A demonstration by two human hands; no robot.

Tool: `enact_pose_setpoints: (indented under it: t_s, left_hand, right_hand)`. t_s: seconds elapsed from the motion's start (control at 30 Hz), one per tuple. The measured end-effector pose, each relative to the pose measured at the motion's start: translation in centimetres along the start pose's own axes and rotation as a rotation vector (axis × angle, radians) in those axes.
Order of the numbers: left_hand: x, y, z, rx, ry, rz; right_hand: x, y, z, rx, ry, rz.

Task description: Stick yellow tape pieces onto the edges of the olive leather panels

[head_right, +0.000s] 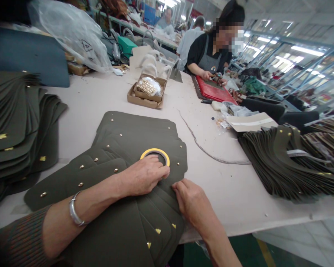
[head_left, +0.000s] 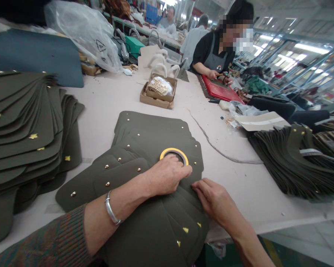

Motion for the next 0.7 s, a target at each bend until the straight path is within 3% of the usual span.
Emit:
enact_pose_setpoints:
  t_s: [0.17, 0.33, 0.53, 0.6, 0.7]
  left_hand:
    - [-0.1, 0.0, -0.6, -0.037, -0.006, 0.011]
    - [0.0, -0.1, -0.8, -0.05, -0.053, 0.011]
    - [-0.1, -0.3, -1.1, -0.07, -0.208, 0.011]
    - [-0.1, -0.4, -1.3, -0.081, -0.252, 0.007]
    - [0.2, -0.4, -1.2, -0.08, -0.279, -0.024]
  right_hand:
    - [-2.1, 1.2, 0.5, 0.075, 0.076, 0.215]
    - [-3.6, -0.7, 0.7, -0.059, 0.113, 0.421]
    - [-2.6, -1.4, -1.6, -0.339, 0.275, 0.34]
    - [-1.9, -0.8, -3.0, -0.446, 0.309, 0.267]
    - [0.1, 0.5, -3.8, -0.483, 0.268, 0.098]
Point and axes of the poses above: each hand's wrist, its own y-axis towards the middle knuckle, its own z-axis out of the palm, x = y × z, the point moved 9 cm from there along y, towards the middle knuckle, and after that the axes turned 7 degrees about -z, right-handed, at the moved point
